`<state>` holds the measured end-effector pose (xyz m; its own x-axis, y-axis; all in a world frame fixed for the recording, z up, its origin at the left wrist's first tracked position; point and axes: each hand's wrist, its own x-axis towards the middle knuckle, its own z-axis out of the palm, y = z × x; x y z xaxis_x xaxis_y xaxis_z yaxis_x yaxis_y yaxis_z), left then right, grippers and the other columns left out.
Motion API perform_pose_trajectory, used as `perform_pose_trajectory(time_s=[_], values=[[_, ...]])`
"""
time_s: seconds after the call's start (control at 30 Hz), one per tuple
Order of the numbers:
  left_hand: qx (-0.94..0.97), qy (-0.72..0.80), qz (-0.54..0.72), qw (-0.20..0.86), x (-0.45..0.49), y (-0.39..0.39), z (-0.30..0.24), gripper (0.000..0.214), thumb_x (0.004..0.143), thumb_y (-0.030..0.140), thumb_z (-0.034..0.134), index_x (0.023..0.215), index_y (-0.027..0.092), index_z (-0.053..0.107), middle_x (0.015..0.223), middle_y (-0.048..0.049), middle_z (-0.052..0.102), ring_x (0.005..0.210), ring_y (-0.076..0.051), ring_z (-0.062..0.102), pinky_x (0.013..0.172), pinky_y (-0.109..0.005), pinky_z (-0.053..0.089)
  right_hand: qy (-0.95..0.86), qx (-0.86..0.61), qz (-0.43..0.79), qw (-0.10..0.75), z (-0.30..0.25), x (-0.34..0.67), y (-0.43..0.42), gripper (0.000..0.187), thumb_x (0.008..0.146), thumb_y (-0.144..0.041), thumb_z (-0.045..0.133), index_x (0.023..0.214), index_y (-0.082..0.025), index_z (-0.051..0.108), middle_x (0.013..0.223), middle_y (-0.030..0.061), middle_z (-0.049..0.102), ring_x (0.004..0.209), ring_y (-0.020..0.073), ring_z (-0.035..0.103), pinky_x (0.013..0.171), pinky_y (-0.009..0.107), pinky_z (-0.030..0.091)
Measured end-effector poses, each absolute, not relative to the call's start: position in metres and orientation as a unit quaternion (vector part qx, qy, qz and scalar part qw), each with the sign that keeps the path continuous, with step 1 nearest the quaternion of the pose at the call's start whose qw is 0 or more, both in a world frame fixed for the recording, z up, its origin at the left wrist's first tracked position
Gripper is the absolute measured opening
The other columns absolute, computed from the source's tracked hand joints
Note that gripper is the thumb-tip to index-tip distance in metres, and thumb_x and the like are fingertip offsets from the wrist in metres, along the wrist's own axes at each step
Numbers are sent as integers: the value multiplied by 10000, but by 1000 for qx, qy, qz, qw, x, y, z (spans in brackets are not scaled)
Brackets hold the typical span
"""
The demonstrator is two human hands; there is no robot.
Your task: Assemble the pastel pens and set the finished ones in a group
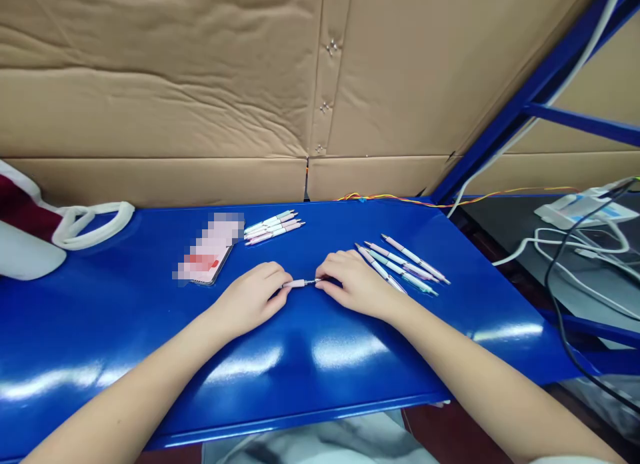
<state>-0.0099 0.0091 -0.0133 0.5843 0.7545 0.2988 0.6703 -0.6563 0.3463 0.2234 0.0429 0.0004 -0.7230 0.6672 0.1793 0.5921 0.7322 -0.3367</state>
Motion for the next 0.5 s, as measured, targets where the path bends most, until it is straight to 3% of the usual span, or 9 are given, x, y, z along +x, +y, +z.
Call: perform_pose_trajectory(time_s=[0.4,0.5], values=[[875,433,207,61,-15,24,-21,222,939,242,428,993,164,629,941,-71,617,879,-189,566,812,-342,477,-898,-412,92,125,-3,229,54,153,903,-279,529,907,-190,653,888,55,645,884,192,567,815,323,330],[868,450,208,40,-15,28,-23,250,923,274,467,1103,161,599,1017,-91,622,940,-217,561,848,-384,465,-898,-405,104,135,-6,225,52,146,897,-286,541,905,-197,656,890,48,650,869,186,568,809,322,332]])
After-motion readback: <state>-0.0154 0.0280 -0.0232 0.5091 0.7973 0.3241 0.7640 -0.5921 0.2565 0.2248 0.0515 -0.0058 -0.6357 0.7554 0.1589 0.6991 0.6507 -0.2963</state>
